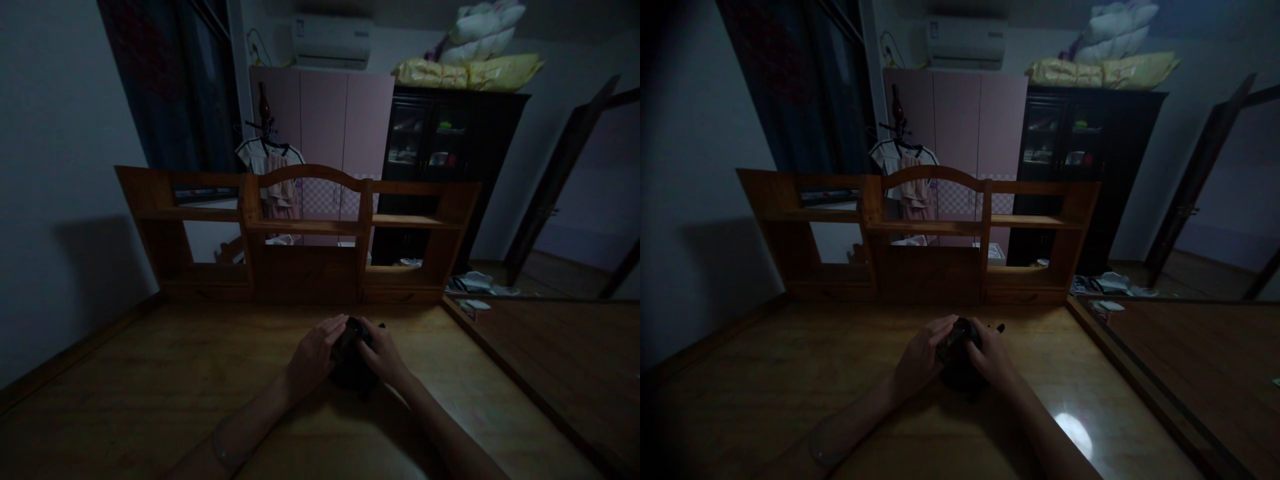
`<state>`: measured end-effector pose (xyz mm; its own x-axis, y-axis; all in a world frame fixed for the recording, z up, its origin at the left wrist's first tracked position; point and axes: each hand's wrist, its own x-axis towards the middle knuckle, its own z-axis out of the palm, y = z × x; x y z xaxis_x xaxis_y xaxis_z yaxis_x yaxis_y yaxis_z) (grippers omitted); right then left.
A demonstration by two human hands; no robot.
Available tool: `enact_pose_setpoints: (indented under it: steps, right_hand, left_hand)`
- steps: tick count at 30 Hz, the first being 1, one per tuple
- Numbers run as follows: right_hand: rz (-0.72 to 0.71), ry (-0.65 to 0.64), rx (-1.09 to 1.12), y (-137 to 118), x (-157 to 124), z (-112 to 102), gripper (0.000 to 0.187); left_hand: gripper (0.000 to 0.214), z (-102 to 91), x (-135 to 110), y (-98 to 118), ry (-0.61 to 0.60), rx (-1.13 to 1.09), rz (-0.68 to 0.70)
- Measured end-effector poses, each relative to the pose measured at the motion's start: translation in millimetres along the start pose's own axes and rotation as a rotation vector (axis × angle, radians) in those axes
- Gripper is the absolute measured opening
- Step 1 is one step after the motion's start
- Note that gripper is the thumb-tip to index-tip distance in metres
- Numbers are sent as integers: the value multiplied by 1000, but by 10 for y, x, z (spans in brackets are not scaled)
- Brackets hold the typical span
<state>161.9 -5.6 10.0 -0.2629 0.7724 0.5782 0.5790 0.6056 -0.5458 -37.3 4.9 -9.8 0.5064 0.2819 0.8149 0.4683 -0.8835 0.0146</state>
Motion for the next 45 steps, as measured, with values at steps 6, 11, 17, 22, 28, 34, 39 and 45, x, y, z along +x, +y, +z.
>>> enact_pose_setpoints:
  steps: [6,11,17,22,28,34,39,45]
  right_hand:
    - [11,2,33,-21,-24,24,23]
    - [16,38,13,-2,-34,74,24]
    - [34,53,-14,49,-33,107,27]
    - [43,57,-13,25,-25,94,25]
    - [35,76,-26,54,-39,102,27]
    - [31,72,-32,83,-46,105,33]
    - [35,57,-37,98,-42,113,32]
    - [40,53,-35,132,-43,122,29]
  left_hand:
    - [58,-6,-3,-15,-42,-154,-36]
    - [59,37,-20,-34,-29,-59,-78]
    - [58,29,-16,-36,-52,73,-98]
    - [59,-9,13,-15,-72,119,-81]
    - [59,-39,59,3,-51,208,-6]
    - [58,-29,55,12,-16,270,4]
    - [56,-44,49,14,-51,245,7]
    - [59,-63,58,17,-112,165,-39]
